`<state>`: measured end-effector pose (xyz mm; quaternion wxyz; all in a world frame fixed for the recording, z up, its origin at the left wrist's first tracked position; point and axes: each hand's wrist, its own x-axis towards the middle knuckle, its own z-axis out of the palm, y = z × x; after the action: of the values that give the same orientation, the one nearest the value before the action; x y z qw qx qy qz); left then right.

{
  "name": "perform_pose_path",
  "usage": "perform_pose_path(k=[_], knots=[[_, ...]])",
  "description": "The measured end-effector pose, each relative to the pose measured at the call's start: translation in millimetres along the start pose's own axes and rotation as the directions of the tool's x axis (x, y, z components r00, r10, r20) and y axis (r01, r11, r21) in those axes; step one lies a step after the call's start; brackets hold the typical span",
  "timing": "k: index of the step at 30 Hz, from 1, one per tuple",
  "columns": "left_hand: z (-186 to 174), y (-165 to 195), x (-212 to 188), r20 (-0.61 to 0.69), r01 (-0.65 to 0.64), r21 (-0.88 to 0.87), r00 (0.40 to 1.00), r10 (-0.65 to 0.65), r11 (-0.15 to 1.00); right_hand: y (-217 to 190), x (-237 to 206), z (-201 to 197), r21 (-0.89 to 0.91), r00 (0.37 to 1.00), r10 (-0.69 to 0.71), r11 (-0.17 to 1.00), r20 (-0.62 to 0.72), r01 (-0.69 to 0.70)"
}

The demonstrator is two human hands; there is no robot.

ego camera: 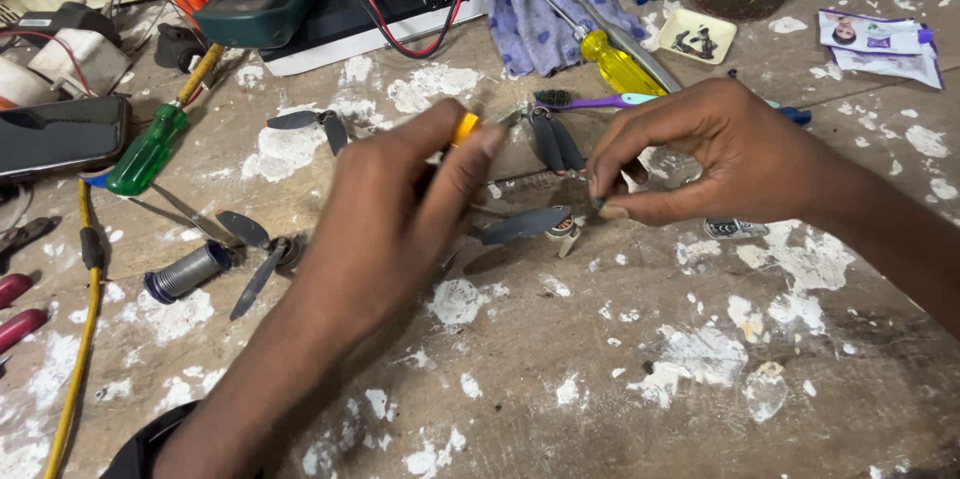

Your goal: The person repairs a small quadcopter drone on a cluttered workbench. They use a screwdriver to unscrew and remove a motor from the drone arm, brush the motor area with a toothbrush, manipulate the motor and propeller parts by hand, and reattach and tighten components with the screwdriver.

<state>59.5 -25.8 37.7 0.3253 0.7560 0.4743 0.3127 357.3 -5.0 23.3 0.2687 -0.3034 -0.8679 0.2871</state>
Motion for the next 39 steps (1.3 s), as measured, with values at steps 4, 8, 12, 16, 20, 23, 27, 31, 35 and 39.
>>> perform_pose_path(k=[4,8,12,16,20,23,27,31,35,39], knots=[[5.8,3.6,7.8,0.073,-0.184,0.097,0.981,0.177,0.978,-2.3,-1.7,9.1,0.106,0.992,0.070,0.993,-0.105,-0.059],[3.3,-3.1,7.8,0.086,-0.480,0.124,0.877,0.473,0.868,-1.0,-1.3,20.8,0.171,0.986,0.086,0.983,-0.142,-0.061],[5.3,-6.1,7.4,0.101,-0.524,0.137,0.851,0.515,0.840,-0.8,-1.9,23.6,0.053,0.986,0.012,0.999,-0.168,-0.003],[5.8,-5.6,8.1,0.072,-0.351,0.147,0.936,0.344,0.925,-1.8,-3.6,23.3,-0.039,0.991,-0.068,0.997,-0.118,0.064],[10.8,-4.9,7.2,-0.048,-0.373,0.193,0.920,0.389,0.907,-3.5,-2.7,23.2,-0.142,0.984,-0.160,0.979,-0.081,0.148],[16.9,-5.5,3.5,-0.121,-0.324,0.218,0.927,0.355,0.920,-7.0,-0.7,21.5,-0.216,0.975,-0.219,0.955,-0.048,0.204],[19.7,-7.4,4.3,-0.082,-0.347,0.235,0.924,0.375,0.908,-15.5,-2.0,22.0,-0.296,0.961,-0.273,0.915,0.043,0.273],[16.3,-6.2,3.6,0.039,-0.375,0.275,0.924,0.379,0.885,-17.8,-2.2,23.0,-0.304,0.958,-0.273,0.909,0.083,0.285],[11.7,-0.6,1.6,0.177,-0.410,0.318,0.912,0.371,0.855,-13.4,-2.1,19.8,-0.261,0.972,-0.227,0.937,0.052,0.233],[9.6,4.3,-0.1,0.276,-0.435,0.348,0.894,0.352,0.831,-8.8,-2.6,15.9,-0.168,0.988,-0.148,0.974,0.043,0.153]])
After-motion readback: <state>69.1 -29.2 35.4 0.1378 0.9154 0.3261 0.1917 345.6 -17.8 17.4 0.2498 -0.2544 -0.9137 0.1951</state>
